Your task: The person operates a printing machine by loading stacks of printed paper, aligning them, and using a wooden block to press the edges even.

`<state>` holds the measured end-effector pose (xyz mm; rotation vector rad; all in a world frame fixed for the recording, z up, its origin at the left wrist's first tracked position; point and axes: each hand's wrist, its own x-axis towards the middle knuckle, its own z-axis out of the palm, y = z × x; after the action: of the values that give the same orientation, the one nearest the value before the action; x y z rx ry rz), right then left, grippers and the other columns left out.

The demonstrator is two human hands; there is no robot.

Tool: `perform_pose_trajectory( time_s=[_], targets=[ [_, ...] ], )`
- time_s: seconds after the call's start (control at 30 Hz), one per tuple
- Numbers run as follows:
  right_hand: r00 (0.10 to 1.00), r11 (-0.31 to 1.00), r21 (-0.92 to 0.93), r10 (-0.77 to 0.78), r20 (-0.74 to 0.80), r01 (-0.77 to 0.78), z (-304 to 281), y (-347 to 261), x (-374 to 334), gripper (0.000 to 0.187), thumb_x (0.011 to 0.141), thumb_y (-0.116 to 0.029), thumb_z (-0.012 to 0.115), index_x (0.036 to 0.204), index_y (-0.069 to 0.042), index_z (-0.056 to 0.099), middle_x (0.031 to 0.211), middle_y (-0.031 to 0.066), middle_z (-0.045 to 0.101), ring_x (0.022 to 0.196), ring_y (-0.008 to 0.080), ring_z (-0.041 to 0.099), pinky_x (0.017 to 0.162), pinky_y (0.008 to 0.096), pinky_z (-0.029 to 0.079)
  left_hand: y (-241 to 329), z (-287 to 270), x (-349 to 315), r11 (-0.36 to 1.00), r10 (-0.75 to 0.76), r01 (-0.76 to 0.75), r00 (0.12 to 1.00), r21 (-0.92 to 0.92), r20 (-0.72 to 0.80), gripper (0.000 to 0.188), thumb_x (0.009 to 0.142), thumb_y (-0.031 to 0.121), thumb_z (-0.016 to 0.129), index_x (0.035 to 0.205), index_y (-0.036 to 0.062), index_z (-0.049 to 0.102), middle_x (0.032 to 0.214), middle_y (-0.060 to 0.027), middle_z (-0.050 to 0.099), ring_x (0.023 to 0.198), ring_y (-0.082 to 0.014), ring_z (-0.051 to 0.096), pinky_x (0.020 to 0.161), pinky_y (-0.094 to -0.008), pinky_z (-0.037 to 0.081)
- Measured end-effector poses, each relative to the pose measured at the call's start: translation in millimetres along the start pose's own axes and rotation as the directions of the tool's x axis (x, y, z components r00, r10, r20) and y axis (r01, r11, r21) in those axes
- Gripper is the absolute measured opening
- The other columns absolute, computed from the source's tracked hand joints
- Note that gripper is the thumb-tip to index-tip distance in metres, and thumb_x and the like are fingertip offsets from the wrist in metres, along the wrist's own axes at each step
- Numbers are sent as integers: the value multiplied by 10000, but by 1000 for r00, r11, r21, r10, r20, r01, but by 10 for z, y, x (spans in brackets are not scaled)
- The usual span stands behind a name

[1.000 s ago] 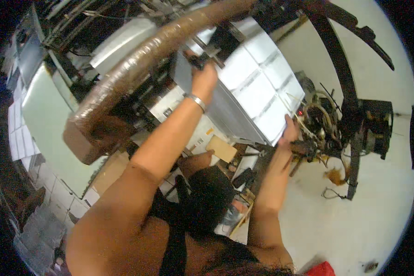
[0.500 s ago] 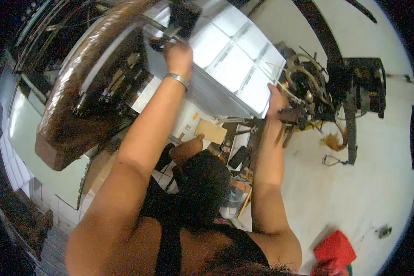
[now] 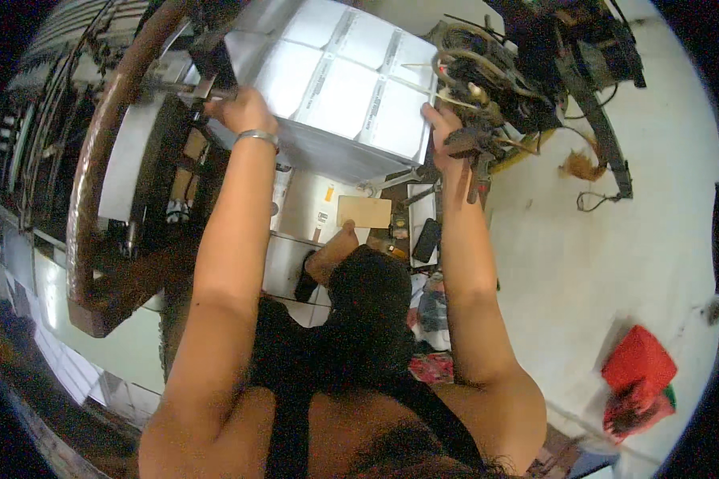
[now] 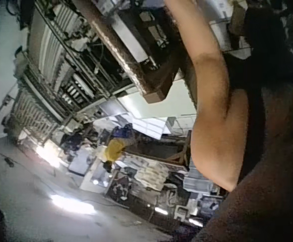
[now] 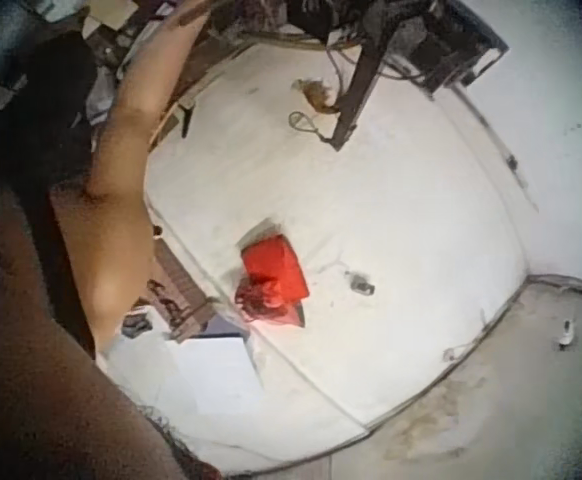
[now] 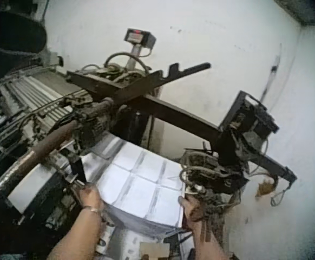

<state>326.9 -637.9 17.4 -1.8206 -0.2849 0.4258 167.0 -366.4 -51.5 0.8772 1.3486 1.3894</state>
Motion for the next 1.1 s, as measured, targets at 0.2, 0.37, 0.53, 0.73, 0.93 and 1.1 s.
perform_pose_trajectory(
  time_s=[0.2,0.37,0.53,0.73,0.93,1.1],
  targets=[
    [983,895,408,180,38,-180,-538,260,-734,341,907,-319,584,1115,-49,599,764,81,633,552,164,605,418,287,492,97,-208,144,176,50,-592,803,787,593,399,754,194,685,1102,46,558,1174,-124,602,1107,-247,578,1036,-397,385],
    [971,987,-160,-4,-237,-34,-646,1537,-998,344,895,-213,540,1221,-103,556,902,138,645,730,265,646,613,370,533,153,-275,345,-466,34,-676,630,570,776,200,789,270,669,907,111,700,1060,-91,682,987,-255,660,1028,-544,387],
    [882,480,-765,-42,470,430,-340,2867,-1339,560,840,-135,530,1391,-182,441,1468,162,351,1347,338,341,1113,488,244,298,-281,454,-806,-472,-567,445,-168,761,214,895,202,539,960,122,727,938,-12,700,819,-169,663,615,-419,470],
    [750,483,-576,-368,550,659,-461,3549,-1197,522,772,-164,622,1284,-240,556,1487,182,318,1402,329,257,1164,523,106,598,-323,459,-443,-91,-763,562,472,822,208,846,205,588,944,78,722,908,-40,702,797,-172,660,626,-401,480],
    [717,502,-530,-326,616,684,-645,3478,-1029,620,678,-196,706,1275,-266,554,1408,204,387,1331,394,331,1120,487,259,723,-319,356,-405,-73,-795,521,452,851,231,797,207,637,929,34,716,878,-69,705,774,-174,657,638,-382,490],
    [889,694,-562,-292,352,450,-1107,2904,-1197,834,563,-258,809,1345,-241,519,1447,218,322,1277,401,375,1091,474,284,808,-301,198,-381,-93,-809,515,447,852,267,756,209,677,916,-2,712,854,-92,707,755,-176,654,648,-367,498]
  ],
)
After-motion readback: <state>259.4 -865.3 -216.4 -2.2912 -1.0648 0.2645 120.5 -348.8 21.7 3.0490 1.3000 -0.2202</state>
